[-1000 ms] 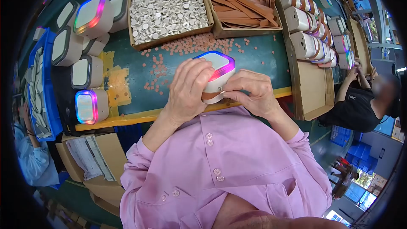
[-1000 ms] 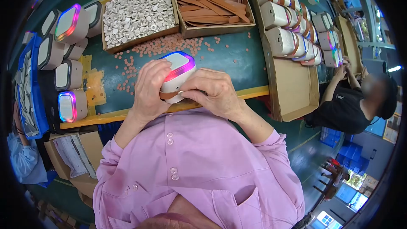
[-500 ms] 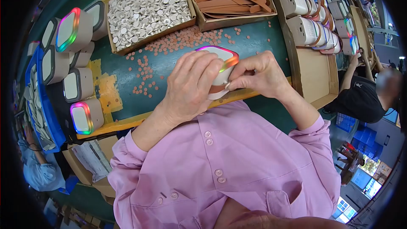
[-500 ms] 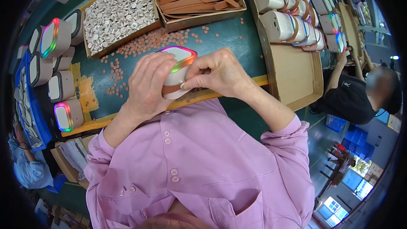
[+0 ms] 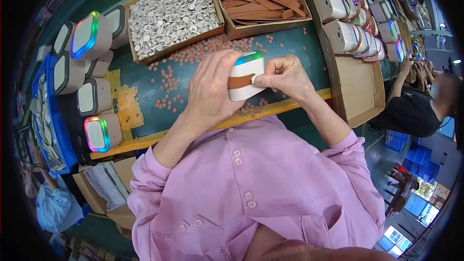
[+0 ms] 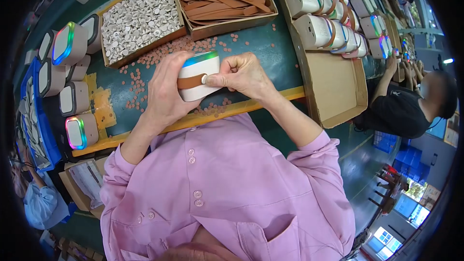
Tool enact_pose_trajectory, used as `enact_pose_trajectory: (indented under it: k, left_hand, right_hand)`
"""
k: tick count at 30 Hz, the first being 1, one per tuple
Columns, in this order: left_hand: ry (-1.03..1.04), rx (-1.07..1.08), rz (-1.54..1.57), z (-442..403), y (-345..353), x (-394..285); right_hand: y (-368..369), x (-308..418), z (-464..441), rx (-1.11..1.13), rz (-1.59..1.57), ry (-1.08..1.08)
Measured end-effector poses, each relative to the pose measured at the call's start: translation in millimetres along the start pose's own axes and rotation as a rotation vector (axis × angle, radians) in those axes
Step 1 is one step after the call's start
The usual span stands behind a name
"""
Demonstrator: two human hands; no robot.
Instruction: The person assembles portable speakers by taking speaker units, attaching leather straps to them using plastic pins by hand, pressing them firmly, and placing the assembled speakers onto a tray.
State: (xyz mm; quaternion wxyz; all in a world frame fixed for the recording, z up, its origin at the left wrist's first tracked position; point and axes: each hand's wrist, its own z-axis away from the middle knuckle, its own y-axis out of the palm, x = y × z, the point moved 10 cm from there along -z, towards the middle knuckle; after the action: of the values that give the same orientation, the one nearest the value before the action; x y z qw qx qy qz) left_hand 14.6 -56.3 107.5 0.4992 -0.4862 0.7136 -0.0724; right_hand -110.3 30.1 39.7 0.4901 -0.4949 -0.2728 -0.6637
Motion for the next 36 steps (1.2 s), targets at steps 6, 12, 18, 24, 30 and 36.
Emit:
enact_pose_trajectory:
  k: [6, 12, 18, 24, 30, 36]
  left_hand:
    - [-0.141, -0.030, 0.159, 16.5, 3.0, 16.3]
    - [-0.053, -0.099, 0.088, 20.4, -5.4, 6.0]
    - [0.121, -0.189, -0.018, 24.9, -12.3, -13.9]
    - [0.196, -0.188, -0.012, 30.3, -9.5, -19.8]
    - [0.252, -0.095, -0.019, 23.3, -1.7, -32.5]
    - [0.264, -0.039, -0.048, 13.1, 6.6, -38.4]
  right_hand:
    - [-20.0, -35.7, 3.0, -0.050, -0.277, -0.065]
    - [-6.9, 15.5, 26.7, -0.125, -0.229, -0.253]
    - [10.8, 34.9, 34.0, -0.061, 0.193, -0.401]
    - [30.7, 63.2, 50.3, 0.010, 0.402, -0.642]
    - [28.8, 61.8, 49.5, 0.115, 0.406, -0.579]
    - [16.3, 57.2, 40.0, 0.133, 0.460, -0.381]
